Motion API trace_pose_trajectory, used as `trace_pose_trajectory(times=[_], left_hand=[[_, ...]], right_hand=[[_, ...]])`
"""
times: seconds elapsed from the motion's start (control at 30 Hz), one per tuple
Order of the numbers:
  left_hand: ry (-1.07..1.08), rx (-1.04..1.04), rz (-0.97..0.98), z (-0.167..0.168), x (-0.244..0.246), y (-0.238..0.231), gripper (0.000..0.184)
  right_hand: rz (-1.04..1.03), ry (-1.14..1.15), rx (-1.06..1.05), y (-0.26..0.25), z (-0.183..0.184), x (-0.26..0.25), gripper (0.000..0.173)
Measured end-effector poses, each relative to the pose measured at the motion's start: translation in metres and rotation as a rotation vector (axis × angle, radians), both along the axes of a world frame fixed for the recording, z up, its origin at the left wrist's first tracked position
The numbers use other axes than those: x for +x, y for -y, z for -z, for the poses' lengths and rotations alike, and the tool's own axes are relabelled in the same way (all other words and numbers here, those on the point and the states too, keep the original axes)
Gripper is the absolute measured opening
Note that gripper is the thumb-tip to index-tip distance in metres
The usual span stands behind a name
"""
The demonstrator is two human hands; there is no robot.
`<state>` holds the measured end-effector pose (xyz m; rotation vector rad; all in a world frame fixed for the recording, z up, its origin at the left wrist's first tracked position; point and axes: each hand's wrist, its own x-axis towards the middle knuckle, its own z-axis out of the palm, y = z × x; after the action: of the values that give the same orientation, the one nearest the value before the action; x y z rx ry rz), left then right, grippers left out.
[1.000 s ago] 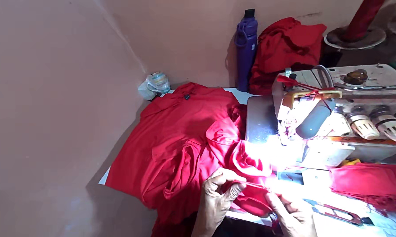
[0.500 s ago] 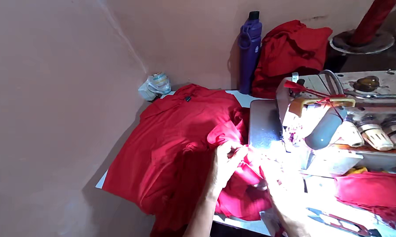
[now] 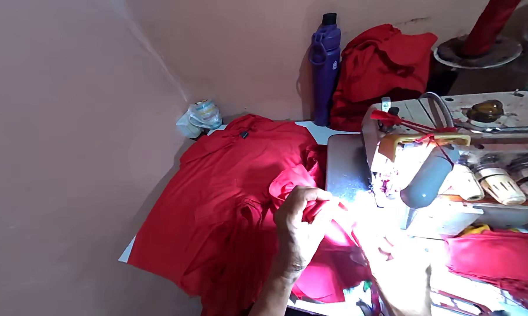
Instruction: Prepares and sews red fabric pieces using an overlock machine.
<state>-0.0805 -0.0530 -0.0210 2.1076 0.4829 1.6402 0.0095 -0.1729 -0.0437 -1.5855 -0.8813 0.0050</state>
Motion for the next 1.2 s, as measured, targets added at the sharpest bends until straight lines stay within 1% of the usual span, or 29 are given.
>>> trace_pose_trajectory(times=[0.07,0.1,0.2,0.23,0.3,0.33,0.4,0.5,0.6,0.8,0.87,0.97,1.03,1.1,1.17,1.2], left_hand=[[-0.083,-0.069,-0.004,-0.002,0.011,-0.001,0.013],[-0.146,-0.114,0.002,-0.004,0.017,0.001,0.012],[-0.458,-0.291,-0.004,-0.019,0.031,0.008,0.010],[-0.571,-0.328,-0.003,-0.026,0.037,0.010,0.013],[-0.747,-0.338,0.037,-0.035,0.048,0.009,0.021],[-0.789,-0.330,0.059,-0.038,0.053,0.008,0.023],[-0.780,-0.334,0.088,-0.038,0.061,0.003,0.023],[-0.752,-0.379,0.066,-0.038,0.062,-0.002,0.017],[-0.665,-0.383,0.048,-0.034,0.059,0.001,0.013],[-0.648,-0.381,-0.022,-0.032,0.060,0.004,0.010],[-0.642,-0.367,-0.010,-0.033,0.060,0.003,0.010],[-0.597,-0.358,-0.005,-0.032,0.062,-0.005,0.010],[-0.504,-0.380,0.020,-0.030,0.060,-0.007,0.008],[-0.436,-0.430,0.081,-0.033,0.053,-0.007,0.010],[-0.350,-0.563,0.200,-0.041,0.044,-0.001,0.010],[-0.289,-0.668,0.308,-0.047,0.039,0.005,0.011]], right_hand=[[-0.013,0.042,0.004,0.009,0.004,0.006,0.022],[-0.038,0.025,-0.009,0.015,0.007,0.008,0.023],[-0.118,-0.172,-0.056,0.036,0.007,0.012,0.017],[-0.127,-0.222,-0.060,0.041,0.005,0.013,0.015],[-0.120,-0.257,-0.067,0.048,0.002,0.016,0.012],[-0.098,-0.261,-0.060,0.048,0.001,0.018,0.011],[-0.053,-0.249,-0.056,0.044,0.000,0.022,0.008],[-0.013,-0.216,0.002,0.031,0.005,0.030,0.005],[-0.011,-0.172,0.068,0.022,0.010,0.034,0.005],[0.007,-0.054,0.034,0.019,0.012,0.039,0.009],[0.026,-0.017,0.005,0.015,0.012,0.043,0.012],[0.020,-0.046,-0.071,0.010,0.002,0.051,0.015],[0.026,-0.064,-0.156,0.010,-0.008,0.052,0.016],[0.022,-0.065,-0.178,0.010,-0.009,0.053,0.017],[0.034,-0.027,-0.190,0.009,-0.008,0.054,0.020],[0.057,0.020,-0.216,0.009,-0.011,0.052,0.021]])
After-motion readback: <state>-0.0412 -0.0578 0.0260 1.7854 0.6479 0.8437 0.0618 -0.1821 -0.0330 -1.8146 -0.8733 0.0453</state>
